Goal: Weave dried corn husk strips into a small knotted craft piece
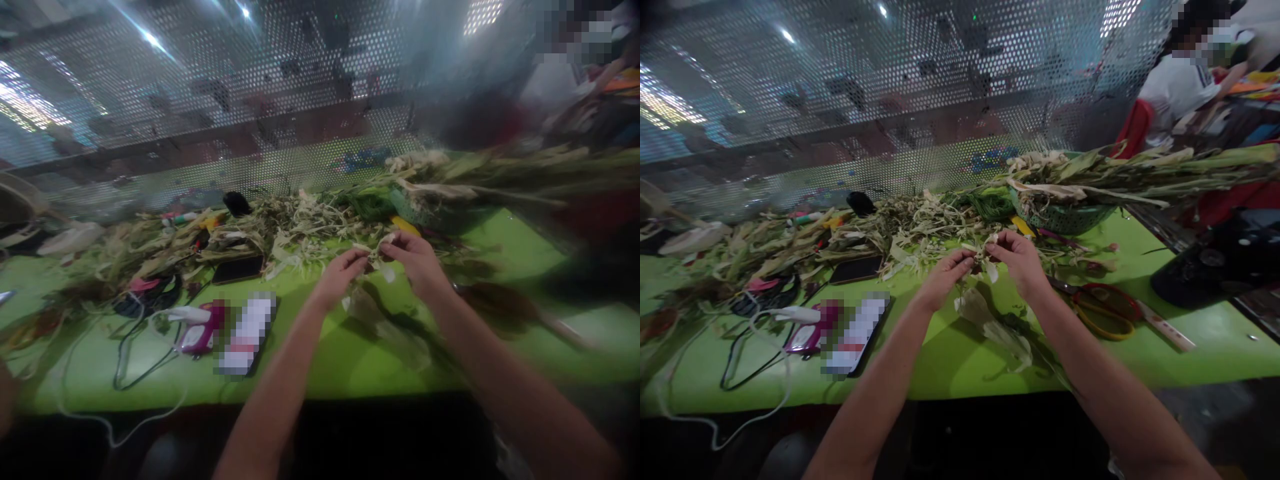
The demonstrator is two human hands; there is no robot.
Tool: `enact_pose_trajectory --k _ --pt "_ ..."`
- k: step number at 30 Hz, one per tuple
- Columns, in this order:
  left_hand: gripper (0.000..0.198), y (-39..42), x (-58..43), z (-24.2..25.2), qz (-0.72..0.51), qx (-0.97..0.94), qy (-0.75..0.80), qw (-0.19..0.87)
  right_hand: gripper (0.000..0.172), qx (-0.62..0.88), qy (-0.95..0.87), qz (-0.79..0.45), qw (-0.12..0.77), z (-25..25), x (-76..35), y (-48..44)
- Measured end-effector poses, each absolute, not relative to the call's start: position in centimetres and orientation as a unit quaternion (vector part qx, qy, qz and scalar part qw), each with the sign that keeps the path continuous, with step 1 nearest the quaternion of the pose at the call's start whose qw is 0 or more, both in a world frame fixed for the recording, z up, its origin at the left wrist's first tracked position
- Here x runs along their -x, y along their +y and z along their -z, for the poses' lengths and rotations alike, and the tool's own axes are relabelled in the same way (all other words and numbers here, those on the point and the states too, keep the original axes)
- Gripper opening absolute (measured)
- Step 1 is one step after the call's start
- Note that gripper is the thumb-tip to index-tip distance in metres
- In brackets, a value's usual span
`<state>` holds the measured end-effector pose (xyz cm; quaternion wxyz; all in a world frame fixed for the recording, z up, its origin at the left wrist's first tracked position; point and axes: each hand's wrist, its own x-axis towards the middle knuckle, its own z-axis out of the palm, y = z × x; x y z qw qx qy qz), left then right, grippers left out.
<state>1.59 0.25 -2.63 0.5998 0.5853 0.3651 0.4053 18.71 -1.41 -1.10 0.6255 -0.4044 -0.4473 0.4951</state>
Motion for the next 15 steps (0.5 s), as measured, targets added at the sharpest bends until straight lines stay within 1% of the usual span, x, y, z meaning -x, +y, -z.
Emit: enact_pose_trajectory --k 3,6,9,12,15 --pt "0.038 0.3 -1.3 3.1 -0.401 -0.516 0.411 0.635 0.027 0.409 -0.461 -0.481 0.624 1.0 -18.6 -1.4" --pt "0.044 0.3 -1.3 3.2 -0.398 -0.495 0.415 0.651 0.027 0.416 -0.469 -0.480 0.613 1.1 -18.4 -1.5" --pt "0.043 0.2 -1.4 2.8 -0.404 -0.533 0.385 0.636 0.028 0.426 -0.470 -0.480 0.606 1.3 -18.2 -1.6" --pt "0.041 0.3 -1.5 2.5 -0.401 -0.573 0.360 0.618 0.029 0.427 -0.450 -0.505 0.600 1.7 -18.0 -1.5" --pt "0.035 0.6 -1.5 2.5 -0.399 -0.622 0.339 0.582 0.030 0.419 -0.429 -0.530 0.600 2.1 -18.1 -1.2"
